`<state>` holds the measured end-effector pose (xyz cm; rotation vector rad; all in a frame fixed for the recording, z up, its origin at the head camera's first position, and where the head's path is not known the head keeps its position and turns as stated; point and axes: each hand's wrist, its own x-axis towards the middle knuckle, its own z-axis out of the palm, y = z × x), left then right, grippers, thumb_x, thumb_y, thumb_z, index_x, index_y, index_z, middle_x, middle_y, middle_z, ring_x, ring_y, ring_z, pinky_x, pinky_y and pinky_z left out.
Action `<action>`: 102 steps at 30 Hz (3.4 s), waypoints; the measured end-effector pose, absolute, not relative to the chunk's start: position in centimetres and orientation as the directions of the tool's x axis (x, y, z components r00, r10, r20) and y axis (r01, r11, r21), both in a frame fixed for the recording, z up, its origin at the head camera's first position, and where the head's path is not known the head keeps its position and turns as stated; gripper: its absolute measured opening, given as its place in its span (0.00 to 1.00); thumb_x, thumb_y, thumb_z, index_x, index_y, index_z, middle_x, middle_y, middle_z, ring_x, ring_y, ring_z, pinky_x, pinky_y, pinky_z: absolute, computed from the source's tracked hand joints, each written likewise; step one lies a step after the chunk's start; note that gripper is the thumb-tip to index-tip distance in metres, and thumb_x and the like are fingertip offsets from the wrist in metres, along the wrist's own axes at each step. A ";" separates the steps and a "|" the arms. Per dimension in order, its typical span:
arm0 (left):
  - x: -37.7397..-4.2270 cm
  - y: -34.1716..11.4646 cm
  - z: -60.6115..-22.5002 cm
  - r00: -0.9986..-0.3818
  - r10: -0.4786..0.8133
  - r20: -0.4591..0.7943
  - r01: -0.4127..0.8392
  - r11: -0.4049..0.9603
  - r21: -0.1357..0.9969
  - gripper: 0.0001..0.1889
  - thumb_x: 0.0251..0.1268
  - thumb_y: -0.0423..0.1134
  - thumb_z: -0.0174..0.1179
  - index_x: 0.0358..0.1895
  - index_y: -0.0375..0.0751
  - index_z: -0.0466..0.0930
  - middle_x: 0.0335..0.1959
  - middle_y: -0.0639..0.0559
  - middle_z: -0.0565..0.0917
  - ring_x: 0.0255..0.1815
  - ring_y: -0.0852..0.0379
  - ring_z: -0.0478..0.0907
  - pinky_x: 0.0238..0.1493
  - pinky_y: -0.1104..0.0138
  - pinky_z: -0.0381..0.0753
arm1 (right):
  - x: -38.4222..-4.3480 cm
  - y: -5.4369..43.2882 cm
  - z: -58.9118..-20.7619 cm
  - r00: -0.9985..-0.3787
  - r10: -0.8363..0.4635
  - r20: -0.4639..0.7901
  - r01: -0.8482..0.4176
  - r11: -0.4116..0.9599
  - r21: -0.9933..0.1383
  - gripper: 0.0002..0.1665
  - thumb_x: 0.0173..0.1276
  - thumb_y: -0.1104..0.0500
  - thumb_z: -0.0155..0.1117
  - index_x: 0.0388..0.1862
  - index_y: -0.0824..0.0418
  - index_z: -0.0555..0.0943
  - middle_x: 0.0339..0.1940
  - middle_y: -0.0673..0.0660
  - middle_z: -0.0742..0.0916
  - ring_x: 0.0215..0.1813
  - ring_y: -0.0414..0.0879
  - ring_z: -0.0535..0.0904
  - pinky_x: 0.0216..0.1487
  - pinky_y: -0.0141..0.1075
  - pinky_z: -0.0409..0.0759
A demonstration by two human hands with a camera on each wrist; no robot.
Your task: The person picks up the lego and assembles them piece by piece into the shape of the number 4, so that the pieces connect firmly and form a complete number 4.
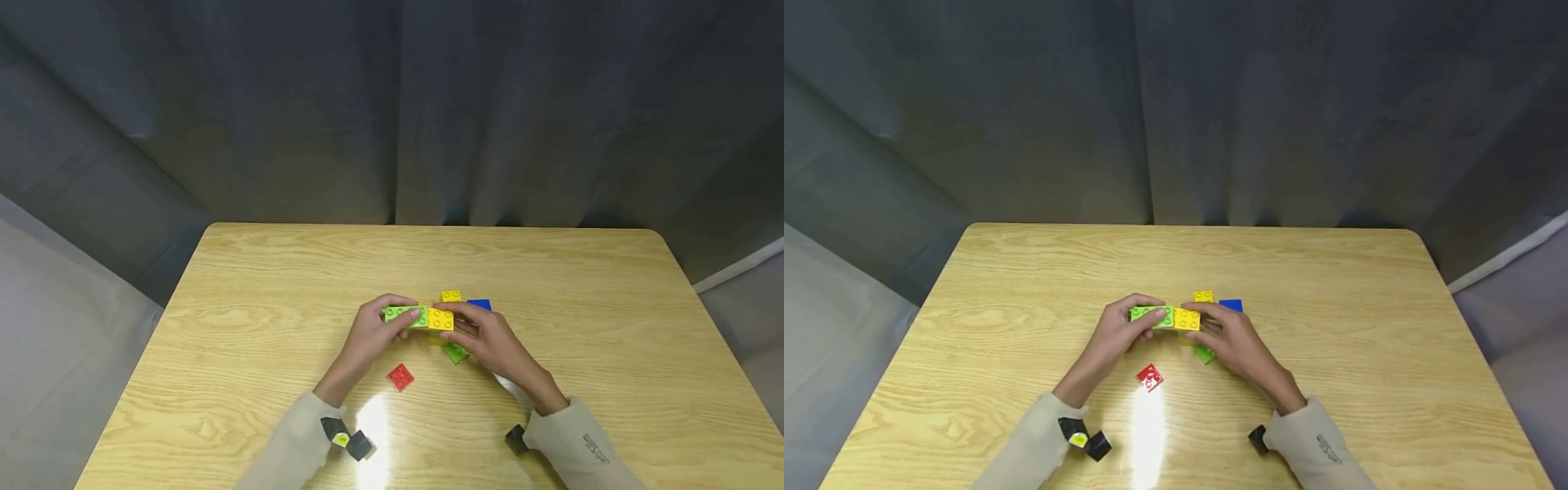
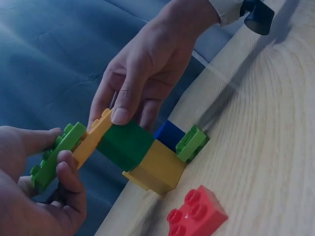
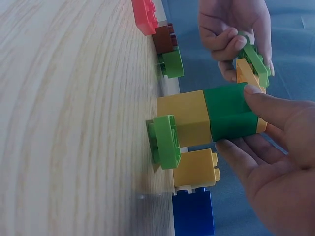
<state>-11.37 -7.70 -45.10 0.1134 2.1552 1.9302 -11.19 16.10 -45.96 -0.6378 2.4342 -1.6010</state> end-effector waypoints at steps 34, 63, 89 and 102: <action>-13.1 -6.6 -44.9 -0.903 0.337 -0.266 -0.305 -0.068 0.950 0.17 0.73 0.35 0.66 0.57 0.29 0.77 0.62 0.35 0.73 0.36 0.56 0.87 0.50 0.58 0.88 | -11.2 16.2 -46.0 -0.895 -0.430 0.119 -0.279 0.330 -0.902 0.27 0.69 0.68 0.71 0.67 0.67 0.80 0.66 0.67 0.81 0.66 0.58 0.79 0.61 0.40 0.81; -12.5 -7.0 -45.2 -0.916 0.320 -0.241 -0.288 -0.107 0.952 0.19 0.78 0.40 0.62 0.60 0.28 0.76 0.62 0.36 0.74 0.49 0.47 0.87 0.51 0.59 0.88 | -10.9 16.1 -46.2 -0.904 -0.408 0.130 -0.292 0.366 -0.884 0.27 0.69 0.67 0.72 0.66 0.64 0.81 0.66 0.65 0.82 0.66 0.57 0.80 0.61 0.42 0.82; -4.4 -9.8 -47.3 -0.941 0.333 0.068 0.273 0.621 0.735 0.13 0.66 0.38 0.73 0.48 0.35 0.85 0.42 0.45 0.87 0.39 0.54 0.86 0.38 0.72 0.85 | -10.4 15.9 -45.9 -0.901 -0.410 0.140 -0.322 0.417 -0.850 0.29 0.68 0.65 0.73 0.68 0.62 0.80 0.68 0.63 0.81 0.67 0.57 0.80 0.60 0.44 0.82; -4.5 -9.2 -47.7 -0.915 0.401 0.036 0.330 0.697 0.637 0.22 0.55 0.36 0.80 0.51 0.32 0.86 0.40 0.50 0.82 0.35 0.62 0.75 0.33 0.75 0.77 | -10.4 16.0 -46.0 -0.900 -0.408 0.156 -0.335 0.414 -0.847 0.29 0.68 0.66 0.73 0.68 0.61 0.81 0.68 0.62 0.81 0.67 0.57 0.80 0.60 0.44 0.82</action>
